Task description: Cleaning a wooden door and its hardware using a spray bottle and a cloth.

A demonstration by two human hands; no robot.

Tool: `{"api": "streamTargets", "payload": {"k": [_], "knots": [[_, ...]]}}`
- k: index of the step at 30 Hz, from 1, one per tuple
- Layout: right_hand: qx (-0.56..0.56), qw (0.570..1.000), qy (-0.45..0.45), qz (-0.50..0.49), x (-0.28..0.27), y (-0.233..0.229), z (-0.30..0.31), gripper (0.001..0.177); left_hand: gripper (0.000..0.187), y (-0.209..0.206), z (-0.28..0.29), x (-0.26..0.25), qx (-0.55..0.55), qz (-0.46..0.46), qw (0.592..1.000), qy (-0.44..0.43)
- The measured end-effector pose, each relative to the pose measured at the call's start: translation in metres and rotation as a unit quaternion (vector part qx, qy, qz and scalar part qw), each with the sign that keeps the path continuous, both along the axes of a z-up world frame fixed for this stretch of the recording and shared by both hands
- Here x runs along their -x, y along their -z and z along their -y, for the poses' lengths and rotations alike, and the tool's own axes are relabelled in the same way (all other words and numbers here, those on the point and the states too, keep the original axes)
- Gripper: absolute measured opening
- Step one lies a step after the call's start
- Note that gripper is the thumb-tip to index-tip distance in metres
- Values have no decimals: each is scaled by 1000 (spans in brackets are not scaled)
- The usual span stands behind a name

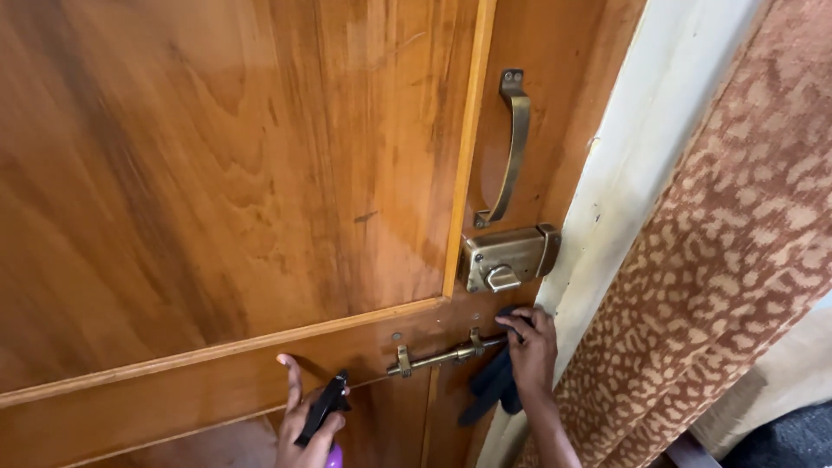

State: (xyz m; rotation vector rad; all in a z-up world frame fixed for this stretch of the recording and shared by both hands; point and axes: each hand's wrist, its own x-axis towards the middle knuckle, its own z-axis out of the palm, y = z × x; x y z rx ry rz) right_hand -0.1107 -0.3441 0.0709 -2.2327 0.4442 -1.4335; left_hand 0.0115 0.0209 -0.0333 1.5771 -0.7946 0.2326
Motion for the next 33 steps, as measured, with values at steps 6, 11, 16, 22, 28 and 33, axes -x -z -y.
{"api": "streamTargets", "payload": {"k": [6, 11, 16, 22, 28, 33], "knots": [[57, 996, 6, -66, 3, 16, 13, 36, 39, -22, 5, 9, -23, 25, 999, -15], [122, 978, 28, -165, 10, 4, 3, 39, 41, -21, 7, 8, -28, -112, 993, -24], [110, 981, 8, -161, 11, 2, -11, 46, 38, -22, 9, 10, 10, 16, 999, -30], [155, 979, -47, -126, 20, -5, -18, 43, 37, -1, 13, 2, 28, -112, 993, -16], [-177, 982, -34, 47, 31, 46, -10, 36, 38, -35, 10, 13, -17, -19, 998, -58], [-499, 844, -55, 189, 0, 142, -11, 33, 38, -14, 13, 4, 15, -137, 989, -54]]}}
